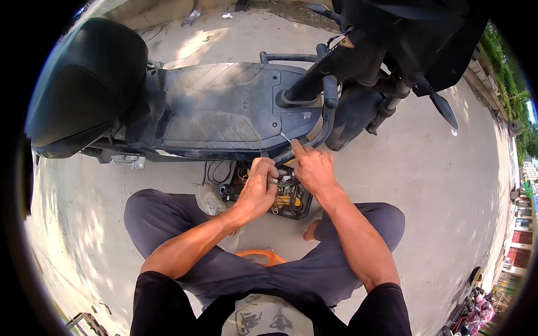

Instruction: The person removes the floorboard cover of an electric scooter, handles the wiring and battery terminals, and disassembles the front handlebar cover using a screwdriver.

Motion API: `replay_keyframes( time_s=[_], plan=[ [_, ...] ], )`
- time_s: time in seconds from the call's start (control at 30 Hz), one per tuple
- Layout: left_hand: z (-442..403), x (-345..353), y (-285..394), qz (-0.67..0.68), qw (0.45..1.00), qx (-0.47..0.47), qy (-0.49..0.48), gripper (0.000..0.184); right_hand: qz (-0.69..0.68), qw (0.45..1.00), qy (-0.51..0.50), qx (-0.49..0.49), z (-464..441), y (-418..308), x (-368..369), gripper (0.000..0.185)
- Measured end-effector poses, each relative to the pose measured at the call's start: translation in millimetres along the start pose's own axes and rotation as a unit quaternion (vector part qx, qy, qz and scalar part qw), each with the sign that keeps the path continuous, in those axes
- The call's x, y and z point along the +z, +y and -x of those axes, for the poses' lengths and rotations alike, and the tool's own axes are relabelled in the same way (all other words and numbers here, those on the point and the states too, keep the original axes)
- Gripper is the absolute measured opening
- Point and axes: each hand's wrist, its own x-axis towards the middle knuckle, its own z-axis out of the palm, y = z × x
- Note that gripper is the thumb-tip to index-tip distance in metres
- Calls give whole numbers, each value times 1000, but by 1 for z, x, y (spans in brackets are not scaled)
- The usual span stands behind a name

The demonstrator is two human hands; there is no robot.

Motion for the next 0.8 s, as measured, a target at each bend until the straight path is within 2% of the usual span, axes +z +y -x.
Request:
replay_keyframes(
  time_s=[0.2, 0.3, 0.33, 0.43, 0.47, 0.6, 0.7, 0.8],
  plan=[
    [5, -23, 30, 78, 996, 0, 39, 34, -45, 999, 17, 8, 2, 9, -2, 21],
    [0, -38, 32, 116, 993, -26, 23, 37, -67, 997, 13, 25, 0, 8, -1, 19],
    [-2, -54, 52, 90, 985, -141, -47, 39, -67, 997, 15, 26, 0, 8, -3, 18],
    [-11, -63, 43, 68, 991, -113, -28, 38, -57, 998, 1, 30, 2, 8, 1, 17],
    [-12, -68, 44, 17, 993, -113, -31, 35, -49, 998, -5, 32, 2, 9, 1, 17],
    [-32, -94, 59, -138, 985, -57, -85, 37, -56, 998, -3, 29, 1, 9, 1, 16],
    [-53, -109, 72, -202, 960, -119, -153, 39, -54, 998, -8, 26, 0, 10, 1, 16],
    [-68, -121, 73, -287, 934, -87, -193, 38, -55, 998, -7, 26, 1, 11, 1, 16]
  ],
)
